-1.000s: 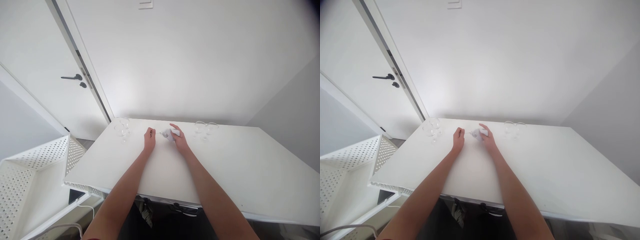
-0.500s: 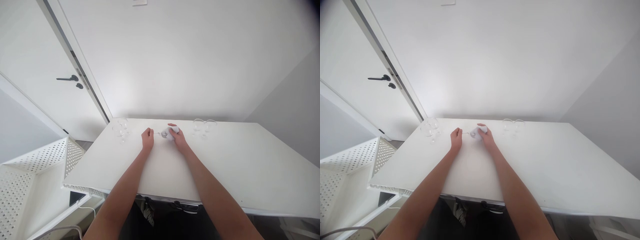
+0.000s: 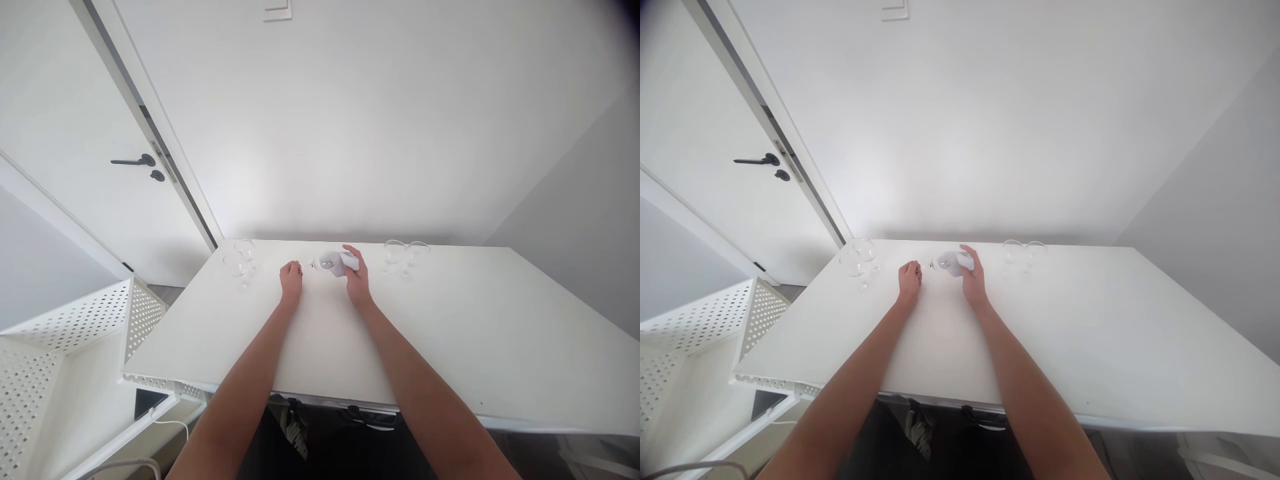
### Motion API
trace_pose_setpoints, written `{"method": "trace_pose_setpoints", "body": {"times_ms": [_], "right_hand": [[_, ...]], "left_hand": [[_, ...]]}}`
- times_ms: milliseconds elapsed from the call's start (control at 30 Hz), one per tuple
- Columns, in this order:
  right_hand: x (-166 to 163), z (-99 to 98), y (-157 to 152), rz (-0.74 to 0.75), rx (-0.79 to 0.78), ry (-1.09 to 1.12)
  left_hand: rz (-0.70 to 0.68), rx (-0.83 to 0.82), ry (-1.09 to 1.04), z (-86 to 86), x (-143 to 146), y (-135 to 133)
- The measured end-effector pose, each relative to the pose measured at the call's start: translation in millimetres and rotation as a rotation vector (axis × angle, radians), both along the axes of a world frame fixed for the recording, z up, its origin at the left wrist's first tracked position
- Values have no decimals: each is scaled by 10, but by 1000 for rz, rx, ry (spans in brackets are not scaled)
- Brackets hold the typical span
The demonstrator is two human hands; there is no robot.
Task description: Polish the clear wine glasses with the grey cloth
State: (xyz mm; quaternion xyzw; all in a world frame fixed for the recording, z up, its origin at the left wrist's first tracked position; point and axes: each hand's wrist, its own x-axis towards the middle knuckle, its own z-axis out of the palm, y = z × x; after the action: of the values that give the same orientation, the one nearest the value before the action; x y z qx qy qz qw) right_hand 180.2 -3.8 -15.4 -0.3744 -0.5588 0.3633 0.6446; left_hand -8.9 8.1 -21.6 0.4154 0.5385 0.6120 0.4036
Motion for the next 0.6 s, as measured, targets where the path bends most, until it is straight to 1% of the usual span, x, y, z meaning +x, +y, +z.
{"method": "trace_pose_setpoints", "body": {"times_ms": [133, 200, 233, 300, 400, 467, 533, 600], "right_hand": [[17, -53, 130, -71, -120, 413], [18, -51, 174, -52, -156, 576], [12, -37, 180, -20, -170, 628], [-14, 19, 154, 102, -207, 667], [-62, 145, 47, 372, -278, 631], [-78, 224, -29, 519, -308, 613], [-69, 267, -77, 590, -326, 630], [-40, 266, -84, 602, -336, 668]], "left_hand": [[97, 24, -113, 30, -8, -6], [142, 30, -186, 43, -13, -6], [142, 28, -224, 50, -11, -8], [66, 21, -278, 66, 5, -19], [-106, 20, -251, 77, 48, -47], [-137, 4, -217, 72, 70, -57], [-125, -26, -222, 60, 77, -53], [-126, -42, -243, 49, 75, -40]]}}
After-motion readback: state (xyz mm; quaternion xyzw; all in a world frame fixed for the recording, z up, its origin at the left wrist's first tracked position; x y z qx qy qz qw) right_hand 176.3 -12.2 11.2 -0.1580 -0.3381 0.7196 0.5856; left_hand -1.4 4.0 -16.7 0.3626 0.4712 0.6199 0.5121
